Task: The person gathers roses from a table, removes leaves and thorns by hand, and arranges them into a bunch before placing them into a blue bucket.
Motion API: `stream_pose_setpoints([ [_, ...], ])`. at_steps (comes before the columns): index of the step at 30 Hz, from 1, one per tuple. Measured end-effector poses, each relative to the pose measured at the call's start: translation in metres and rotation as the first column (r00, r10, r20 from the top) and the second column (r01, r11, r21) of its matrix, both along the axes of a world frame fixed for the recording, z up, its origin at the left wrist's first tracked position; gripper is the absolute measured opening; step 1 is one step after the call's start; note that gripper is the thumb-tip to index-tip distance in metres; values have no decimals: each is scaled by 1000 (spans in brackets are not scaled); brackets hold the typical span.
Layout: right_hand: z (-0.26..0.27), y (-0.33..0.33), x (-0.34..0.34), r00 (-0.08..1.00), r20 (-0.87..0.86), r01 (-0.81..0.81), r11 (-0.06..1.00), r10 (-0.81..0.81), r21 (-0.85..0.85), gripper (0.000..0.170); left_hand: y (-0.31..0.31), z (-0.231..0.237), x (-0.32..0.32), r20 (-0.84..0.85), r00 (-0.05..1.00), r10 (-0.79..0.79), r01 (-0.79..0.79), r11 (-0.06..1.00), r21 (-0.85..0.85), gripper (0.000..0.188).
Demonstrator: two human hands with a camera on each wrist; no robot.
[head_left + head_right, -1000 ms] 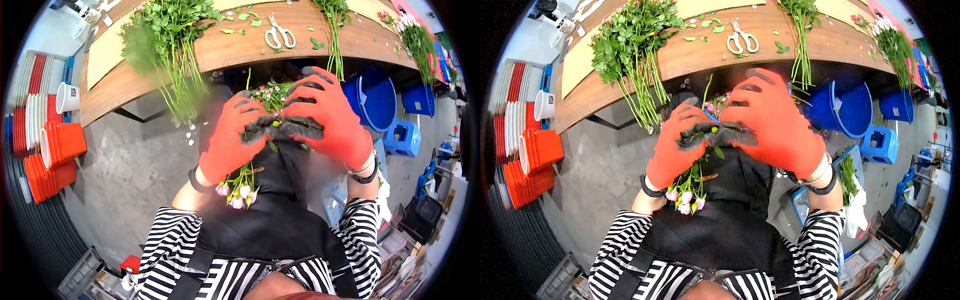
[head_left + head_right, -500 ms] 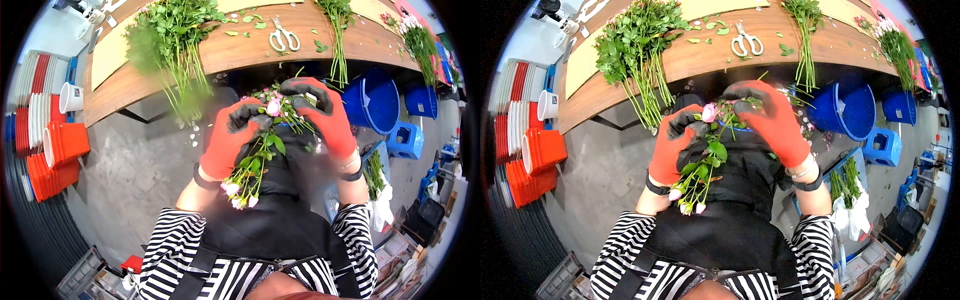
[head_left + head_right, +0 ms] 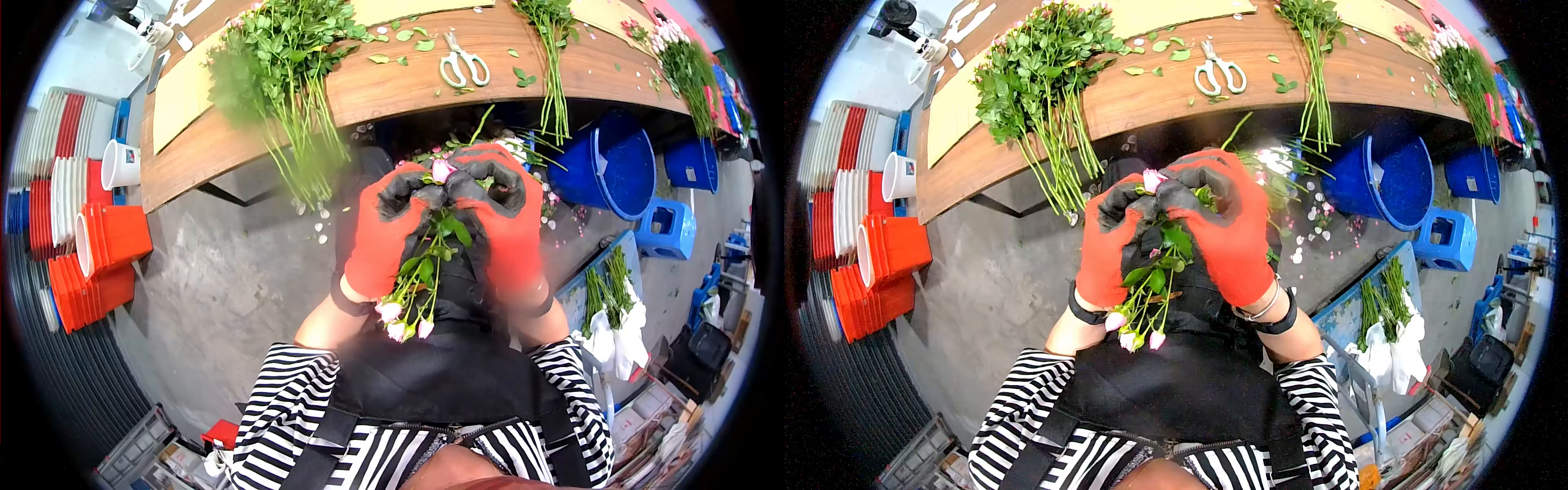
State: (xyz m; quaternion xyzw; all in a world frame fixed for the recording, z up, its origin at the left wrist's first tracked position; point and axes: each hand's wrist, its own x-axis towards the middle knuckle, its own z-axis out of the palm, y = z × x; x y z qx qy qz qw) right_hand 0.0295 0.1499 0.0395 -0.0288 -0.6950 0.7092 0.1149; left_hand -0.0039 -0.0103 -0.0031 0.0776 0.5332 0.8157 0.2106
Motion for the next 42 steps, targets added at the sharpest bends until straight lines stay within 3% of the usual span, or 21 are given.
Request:
stream_pose_setpoints([
  [4, -1, 0, -3, 999, -35, 4, 995, 0, 95, 31, 1, 7, 3, 29, 999, 28, -27, 999, -42, 24],
  [7, -9, 6, -9, 992, 125, 21, 953, 17, -303, 26, 0, 6, 1, 134, 991, -23, 13, 997, 79, 25],
  [9, -12, 11, -10, 986, 162, 63, 988, -40, -139, 23, -2, 9, -2, 212, 977, -40, -4, 979, 203, 25],
  [11, -28, 26, -4, 988, 151, 14, 1000, -18, 28, 24, -1, 2, -8, 243, 970, 10, -48, 987, 150, 23],
  [12, -5, 13, -3, 989, 118, 65, 973, -93, 222, 28, -2, 2, -11, 270, 963, 14, -62, 984, 169, 22],
  [14, 0, 11, 7, 996, -92, 32, 889, 11, 458, 32, -2, 4, -17, 307, 951, 42, -99, 980, 171, 18],
  [16, -5, 8, 12, 958, -228, 29, 735, 172, 677, 39, 1, 6, -20, -20, 991, 134, -135, 988, -79, 16],
  [18, 2, 1, 14, 921, -230, -25, 635, 316, 772, 39, 0, -2, -24, 223, 971, 88, -103, 993, 60, 16],
  [20, 4, -9, 13, 889, -215, -87, 609, 405, 788, 37, 7, -1, -27, 186, 969, 165, -164, 986, -23, 16],
  [22, 0, -19, 13, 872, -245, -70, 601, 425, 796, 37, 5, -3, -30, 234, 968, 95, -103, 994, 25, 13],
  [24, -8, -27, 13, 856, -270, -25, 557, 441, 830, 36, -9, -38, -34, 109, 993, -49, 42, 997, 59, 29],
  [27, -25, -27, 9, 864, -340, 80, 564, 372, 822, 32, -11, -44, -40, 249, 938, -241, 83, 854, 514, 28],
  [28, -22, -26, 7, 873, -339, 81, 581, 351, 810, 32, -4, -37, -31, 90, 994, -61, 45, 984, 172, 27],
  [31, -31, -21, -3, 943, -290, 23, 840, 161, 543, 36, 12, -18, -31, 313, 949, 35, -116, 962, 246, 22],
  [32, -38, -19, 0, 990, -124, -32, 952, 73, 304, 40, 8, -15, -31, -199, 980, 17, -31, 997, -67, 26],
  [33, -33, -14, -1, 997, -69, -18, 980, 32, 198, 38, 5, -13, -31, -637, 771, -7, -250, 916, -313, 34],
  [35, -15, -5, -6, 998, 55, 30, 999, -29, -22, 34, -7, -17, -37, -752, 625, -211, -315, 813, -490, 41],
  [36, -9, 4, -8, 995, 100, 35, 997, -28, -67, 30, -10, -32, -40, -749, 653, -117, -293, 872, -392, 41],
  [37, -13, 11, -8, 994, 33, 107, 992, -105, -68, 30, -4, -38, -30, -452, 889, 74, -158, 976, -152, 40],
  [39, -15, 21, -17, 982, -86, 158, 981, -168, -110, 32, -13, -36, -25, 193, 980, 41, -101, 945, 311, 39],
  [42, -18, 27, -21, 967, -114, 198, 955, -227, -220, 32, -15, -17, -16, 97, 995, 30, -39, 995, 95, 50],
])
